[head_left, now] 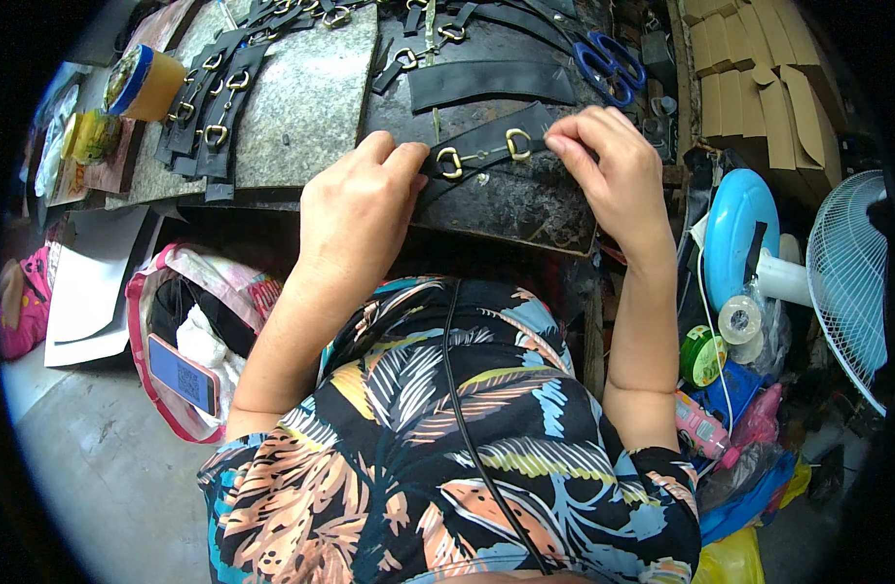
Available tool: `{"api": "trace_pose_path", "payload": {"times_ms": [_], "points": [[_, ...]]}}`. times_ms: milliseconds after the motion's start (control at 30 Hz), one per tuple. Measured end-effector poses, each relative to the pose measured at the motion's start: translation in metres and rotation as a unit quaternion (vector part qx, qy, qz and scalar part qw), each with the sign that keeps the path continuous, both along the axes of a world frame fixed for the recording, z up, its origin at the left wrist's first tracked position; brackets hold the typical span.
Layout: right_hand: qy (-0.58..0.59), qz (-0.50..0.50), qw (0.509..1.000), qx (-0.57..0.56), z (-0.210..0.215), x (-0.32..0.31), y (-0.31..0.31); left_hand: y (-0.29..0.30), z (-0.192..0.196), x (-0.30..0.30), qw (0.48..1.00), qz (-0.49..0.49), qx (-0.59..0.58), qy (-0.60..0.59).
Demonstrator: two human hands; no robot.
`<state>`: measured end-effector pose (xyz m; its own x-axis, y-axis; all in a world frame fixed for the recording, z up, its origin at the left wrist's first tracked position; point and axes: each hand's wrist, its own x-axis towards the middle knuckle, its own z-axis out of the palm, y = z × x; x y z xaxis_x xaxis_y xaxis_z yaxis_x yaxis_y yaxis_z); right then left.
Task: The person assembles black leather straps with brass D-rings and metal connectors on a workbench. They use scissors to trim strap ends, thread the hardware, and fold the strap ends to secure the fittings. Multiple finished straps are placed on the table as the task proceeds.
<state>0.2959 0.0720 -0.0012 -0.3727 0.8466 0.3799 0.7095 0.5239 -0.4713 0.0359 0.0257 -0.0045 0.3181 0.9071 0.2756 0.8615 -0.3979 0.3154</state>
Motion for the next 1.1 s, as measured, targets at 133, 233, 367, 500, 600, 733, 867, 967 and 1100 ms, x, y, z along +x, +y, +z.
{"api": "trace_pose_path", "payload": {"times_ms": [133,233,367,500,600,733,867,967,1100], "points": [[-0.067,-0.063,0.996,-0.01,-0.011,-0.008,0.013,0.005,0.01,0.002,0.998,-0.022,0.03,0.049],[-0.054,-0.079,0.995,-0.013,-0.017,-0.01,0.014,0.016,0.013,0.016,0.996,-0.055,0.064,-0.003],[-0.035,-0.075,0.996,-0.043,-0.017,-0.006,0.015,0.034,0.003,0.045,0.998,-0.059,0.002,-0.021],[-0.005,-0.039,0.997,-0.072,-0.017,0.001,0.014,0.039,-0.003,0.054,0.998,-0.036,-0.026,-0.042],[0.055,-0.014,0.994,-0.093,-0.017,0.004,0.015,0.046,0.001,0.049,0.995,-0.09,-0.021,-0.048],[0.276,0.026,0.931,-0.238,-0.01,0.006,0.018,0.068,0.007,0.036,0.903,-0.124,-0.325,-0.253],[0.42,0.034,0.87,-0.256,-0.008,-0.004,0.025,0.078,0.003,0.027,0.798,-0.152,-0.418,-0.406],[0.443,0.015,0.858,-0.26,-0.01,-0.016,0.023,0.073,-0.004,0.033,0.761,-0.141,-0.415,-0.478],[0.507,-0.029,0.837,-0.205,-0.014,-0.035,0.016,0.059,-0.012,0.047,0.781,-0.113,-0.324,-0.521]]}}
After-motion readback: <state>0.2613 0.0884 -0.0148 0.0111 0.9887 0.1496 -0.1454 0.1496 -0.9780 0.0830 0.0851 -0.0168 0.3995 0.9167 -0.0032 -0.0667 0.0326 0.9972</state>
